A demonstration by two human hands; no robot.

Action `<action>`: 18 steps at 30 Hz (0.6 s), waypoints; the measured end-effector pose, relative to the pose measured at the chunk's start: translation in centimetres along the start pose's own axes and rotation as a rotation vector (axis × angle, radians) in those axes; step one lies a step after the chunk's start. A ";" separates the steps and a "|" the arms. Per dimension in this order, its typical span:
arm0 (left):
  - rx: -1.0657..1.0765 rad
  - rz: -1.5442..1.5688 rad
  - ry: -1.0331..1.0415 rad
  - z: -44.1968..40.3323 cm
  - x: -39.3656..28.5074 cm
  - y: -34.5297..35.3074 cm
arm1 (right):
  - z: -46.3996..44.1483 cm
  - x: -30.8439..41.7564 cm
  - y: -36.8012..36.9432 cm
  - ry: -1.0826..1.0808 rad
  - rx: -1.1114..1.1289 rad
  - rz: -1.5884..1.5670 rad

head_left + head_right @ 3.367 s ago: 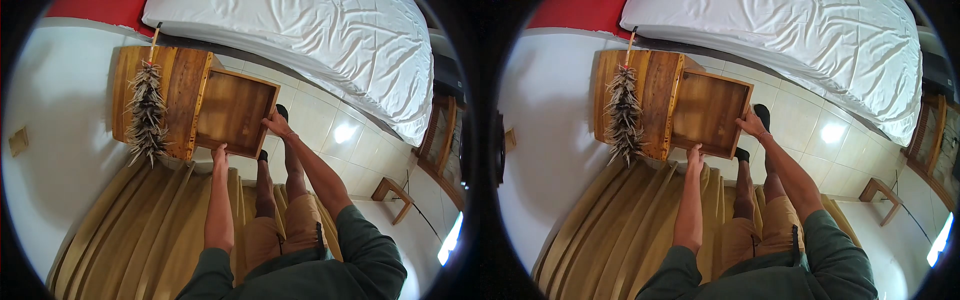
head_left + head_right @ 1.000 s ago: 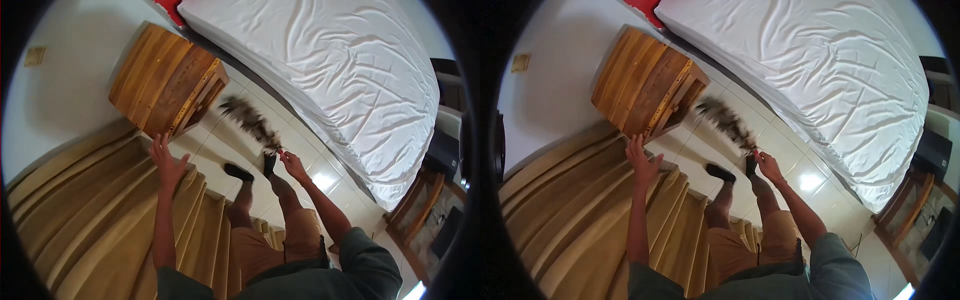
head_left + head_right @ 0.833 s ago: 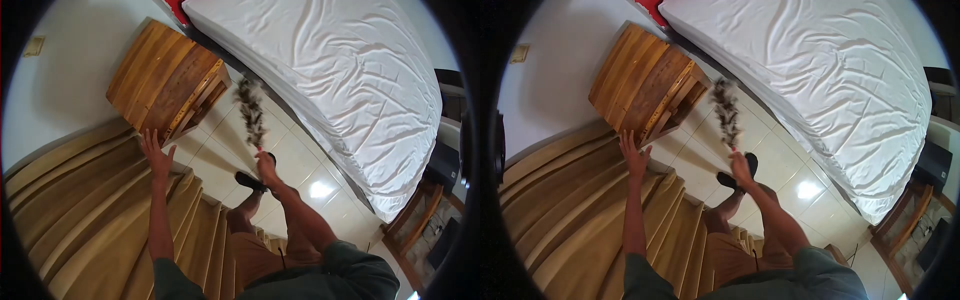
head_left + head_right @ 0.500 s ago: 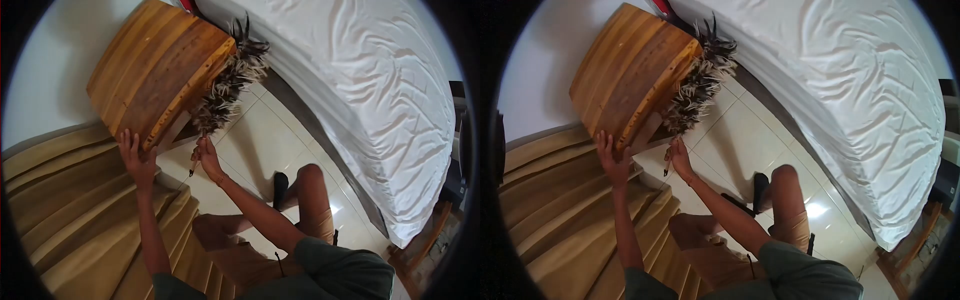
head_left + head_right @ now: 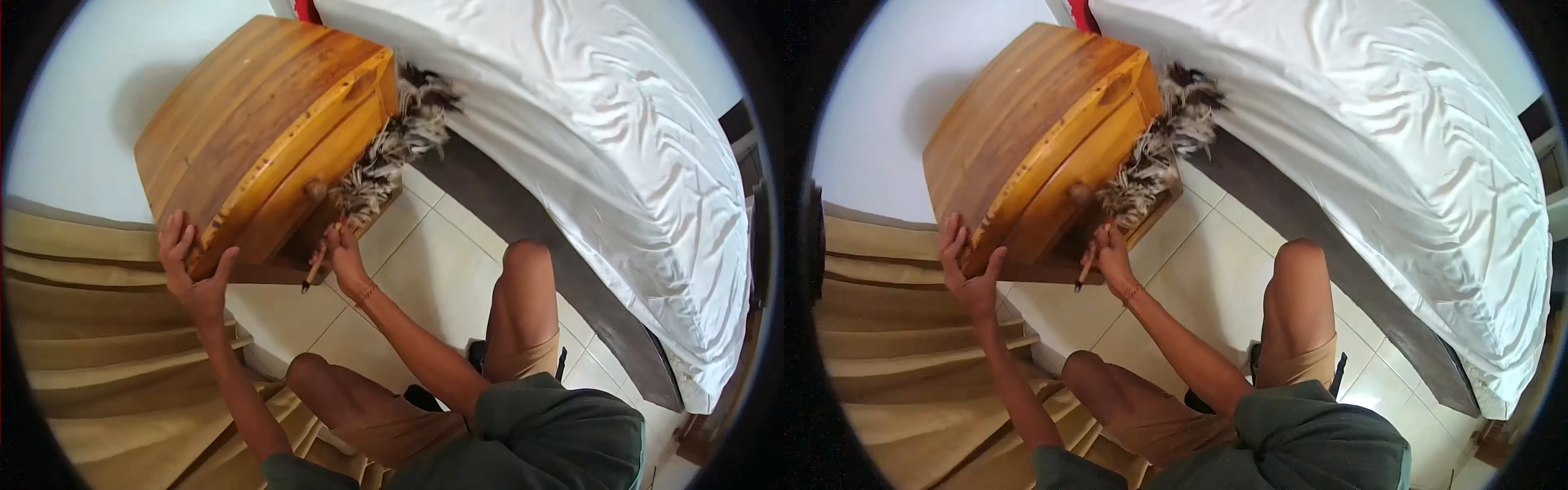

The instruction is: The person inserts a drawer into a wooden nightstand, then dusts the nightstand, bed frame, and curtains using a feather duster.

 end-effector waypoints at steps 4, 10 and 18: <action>0.002 -0.040 0.073 -0.6 0.0 -1.0 | 2.6 0.8 1.6 -0.082 0.103 0.221; -0.025 0.030 0.050 -0.5 -0.3 -1.0 | 3.4 -1.2 0.6 0.215 -0.156 -0.137; -0.077 0.046 0.051 -0.5 0.4 -1.2 | 5.0 -6.0 -3.8 0.309 -0.021 -0.512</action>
Point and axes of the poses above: each hand's wrist, its own z-axis away from the middle knuckle, its own y-axis out of the palm, x = y × z, the point moved 3 cm from there along -z, towards the middle knuckle, and after that the axes turned 5 degrees about x, right-handed, at the moved point
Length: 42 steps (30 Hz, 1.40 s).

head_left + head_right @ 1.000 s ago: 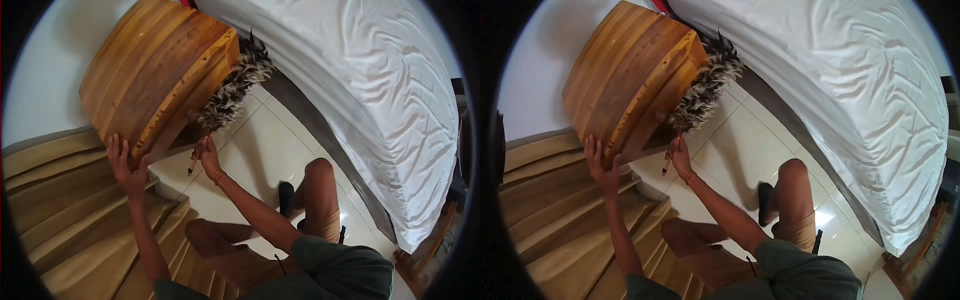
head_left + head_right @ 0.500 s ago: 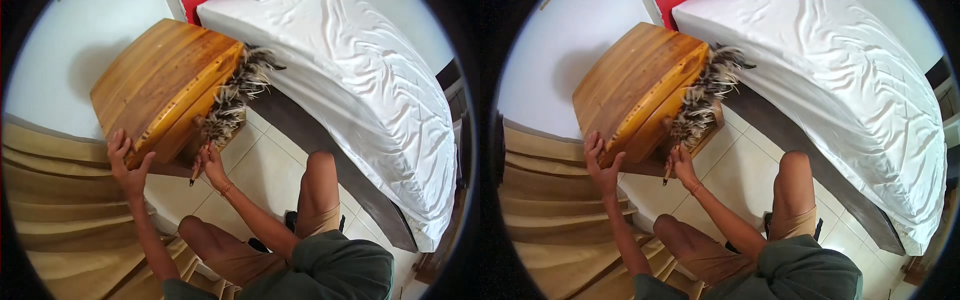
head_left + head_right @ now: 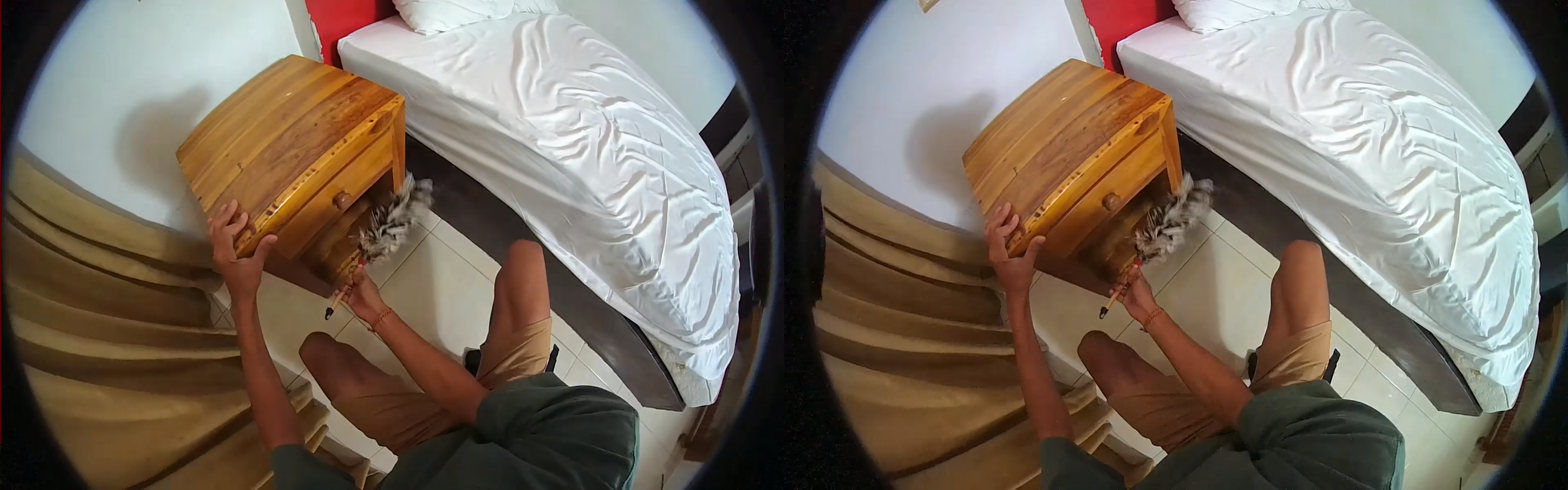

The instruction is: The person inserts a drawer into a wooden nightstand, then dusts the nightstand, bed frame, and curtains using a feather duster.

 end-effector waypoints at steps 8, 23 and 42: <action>-0.169 0.094 -0.054 -0.1 -0.1 0.9 | -0.5 3.4 -1.6 -0.012 -0.137 -0.026; -0.345 0.057 -0.086 0.0 0.7 2.0 | 11.6 4.5 -9.8 0.190 -0.507 0.943; -0.376 0.058 -0.080 0.0 0.3 2.3 | 6.5 11.3 -15.2 -0.094 -0.152 1.766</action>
Point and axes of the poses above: each hand's wrist, its own z-axis away from the middle knuckle, its own y-axis out of the palm, x = y × z, the point moved 3 cm from there along -z, towards the middle knuckle, and after that the axes turned 5 degrees about x, right-handed, at the moved point
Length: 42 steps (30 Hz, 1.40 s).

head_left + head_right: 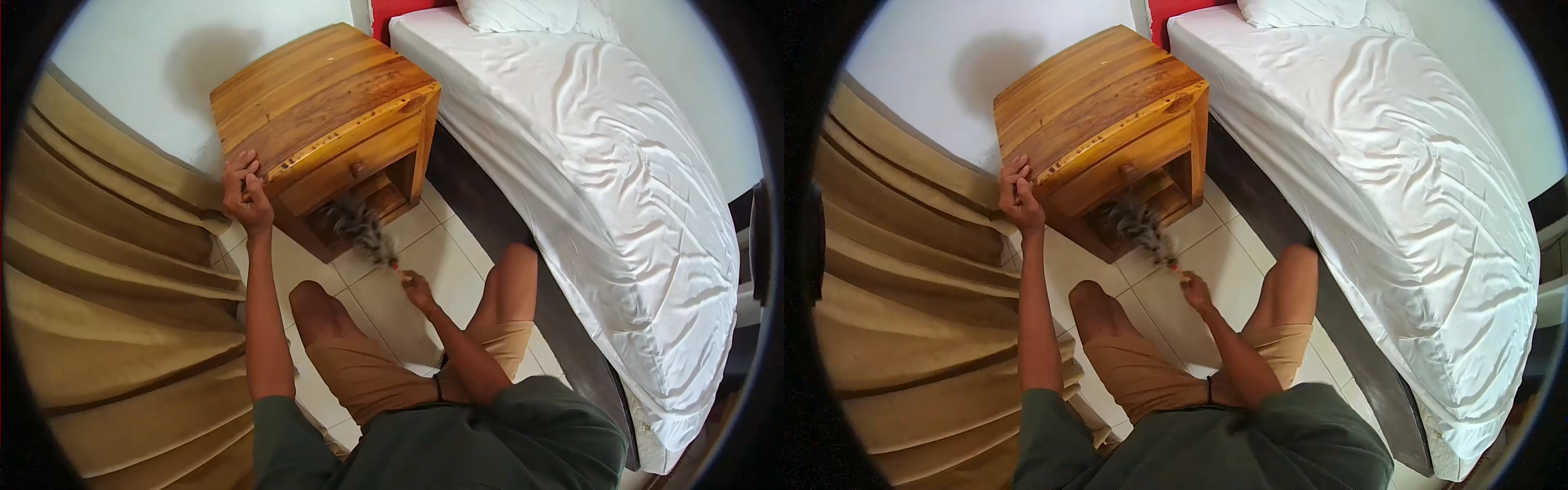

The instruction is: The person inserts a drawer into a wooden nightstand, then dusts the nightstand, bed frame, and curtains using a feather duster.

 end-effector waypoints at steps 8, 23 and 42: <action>-0.010 -0.016 -0.001 0.0 -0.4 -0.1 | 1.2 -1.7 1.5 0.034 -0.042 0.139; -0.007 -0.054 0.037 -0.1 0.1 -0.2 | 2.7 -1.8 3.0 0.288 -0.131 -0.003; 0.017 -0.040 0.020 0.1 0.3 -0.2 | -3.5 -0.4 -0.9 0.166 -0.395 0.087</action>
Point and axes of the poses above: each hand's wrist, its own z-axis away from the middle knuckle, its own y-axis out of the palm, x = y × z, the point moved 3 cm from there along -z, towards the middle knuckle, and after that the axes turned 5 degrees about x, right-handed, at the moved point
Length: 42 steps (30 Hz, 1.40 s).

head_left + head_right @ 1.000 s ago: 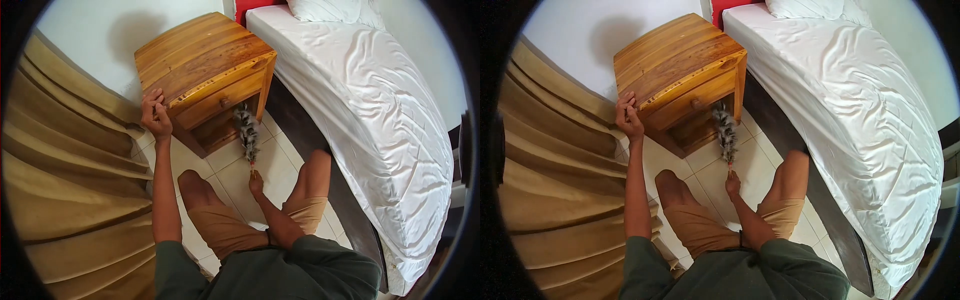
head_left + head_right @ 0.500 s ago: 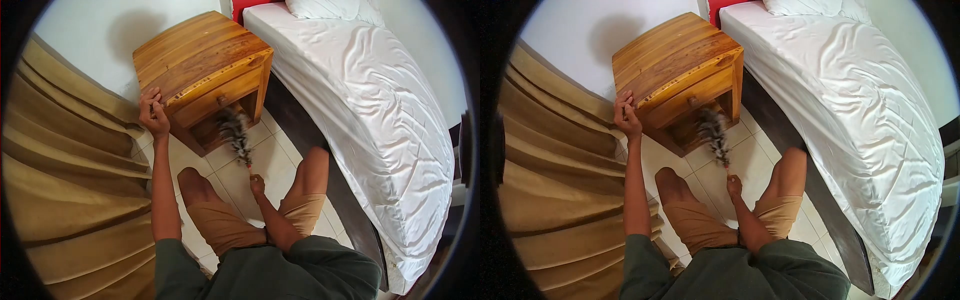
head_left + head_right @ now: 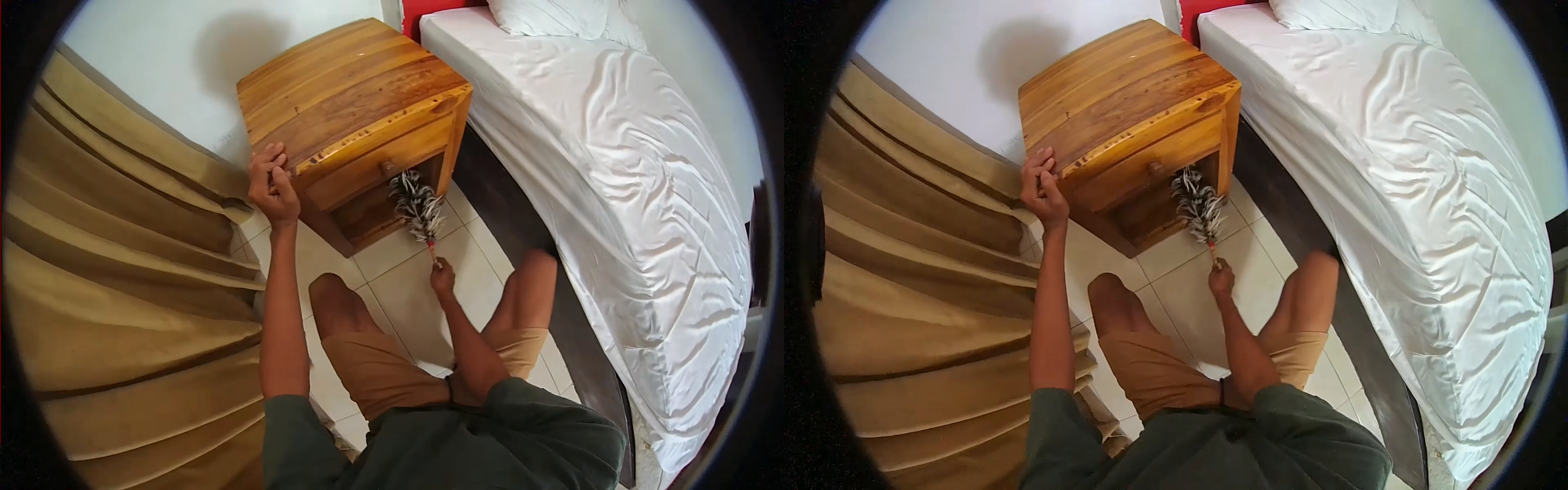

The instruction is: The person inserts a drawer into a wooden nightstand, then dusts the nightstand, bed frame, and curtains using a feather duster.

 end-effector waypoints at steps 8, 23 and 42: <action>-0.021 -0.022 0.001 -0.2 0.2 0.2 | -8.0 7.4 4.8 0.001 0.132 0.056; -0.036 -0.003 -0.001 0.0 0.8 0.4 | -2.9 12.7 10.8 -0.334 0.644 0.294; 0.001 -0.021 0.010 -0.2 0.2 0.1 | -0.8 -1.7 12.8 -0.538 0.260 0.012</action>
Point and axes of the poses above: each hand's wrist, its own z-axis away from the middle knuckle, its own y-axis out of the palm, x = y × z, the point moved 3 cm from there along -z, towards the middle knuckle, and after that the axes turned 5 degrees about x, right-handed, at the moved point
